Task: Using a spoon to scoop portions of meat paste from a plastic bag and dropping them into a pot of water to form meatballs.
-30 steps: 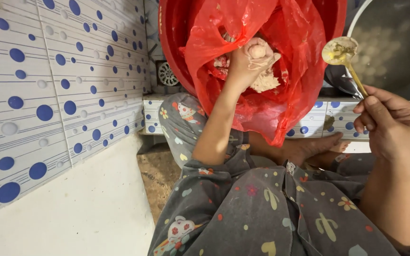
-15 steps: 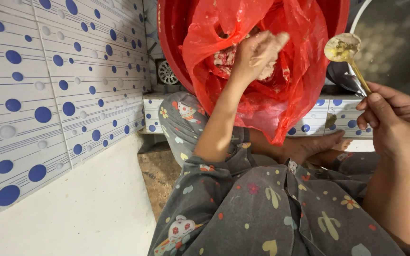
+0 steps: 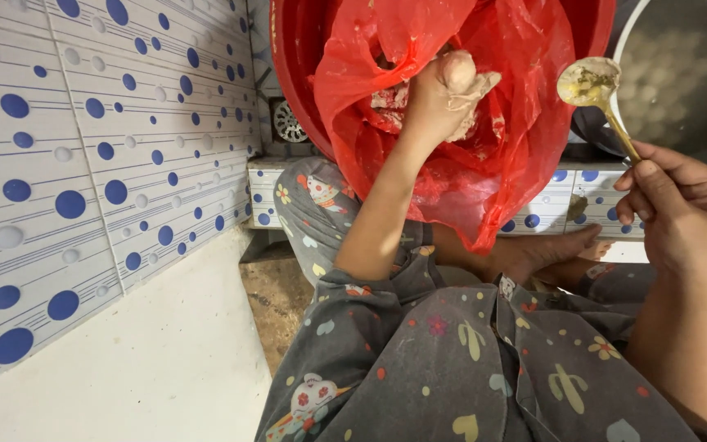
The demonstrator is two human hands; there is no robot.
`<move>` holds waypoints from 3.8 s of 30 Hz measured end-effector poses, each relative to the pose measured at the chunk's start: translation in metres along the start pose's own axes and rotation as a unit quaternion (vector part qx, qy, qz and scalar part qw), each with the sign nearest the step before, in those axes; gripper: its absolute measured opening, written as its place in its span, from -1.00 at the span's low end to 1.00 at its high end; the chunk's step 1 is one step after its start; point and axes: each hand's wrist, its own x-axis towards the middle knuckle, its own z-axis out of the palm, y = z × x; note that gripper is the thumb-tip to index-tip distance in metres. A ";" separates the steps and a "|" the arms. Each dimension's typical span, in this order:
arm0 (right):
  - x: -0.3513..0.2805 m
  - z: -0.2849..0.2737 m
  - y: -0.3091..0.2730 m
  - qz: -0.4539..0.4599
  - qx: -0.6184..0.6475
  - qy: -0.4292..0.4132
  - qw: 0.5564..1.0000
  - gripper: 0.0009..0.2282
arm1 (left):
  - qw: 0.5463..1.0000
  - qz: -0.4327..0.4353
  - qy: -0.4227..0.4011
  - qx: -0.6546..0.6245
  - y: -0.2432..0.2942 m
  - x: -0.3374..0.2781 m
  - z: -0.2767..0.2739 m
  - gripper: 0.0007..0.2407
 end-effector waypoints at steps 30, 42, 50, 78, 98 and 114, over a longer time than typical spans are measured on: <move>0.007 0.050 -0.043 -0.215 -0.081 -0.028 0.973 -0.82 | 0.962 -0.005 -0.136 -0.238 -0.003 0.008 0.000 -0.81; 0.008 0.026 -0.024 -0.067 0.025 0.008 0.997 -0.77 | 0.986 0.078 -0.073 -0.127 -0.006 0.015 0.005 -0.72; 0.005 0.035 -0.029 -0.076 0.025 0.003 0.997 -0.77 | 0.997 0.073 0.014 0.027 0.014 0.008 0.006 -0.77; -0.010 0.058 -0.055 -0.418 -0.476 -0.039 0.773 -0.57 | 0.997 0.002 -0.060 -0.045 0.041 -0.018 0.008 -0.80; 0.024 0.073 -0.042 0.101 -0.099 -0.070 0.987 -0.84 | 0.932 -0.039 -0.013 0.359 -0.009 0.000 0.011 -0.98; 0.172 -0.156 0.169 -0.208 -0.493 0.115 0.837 -0.69 | 0.926 0.025 0.004 0.378 -0.033 0.005 -0.004 -0.87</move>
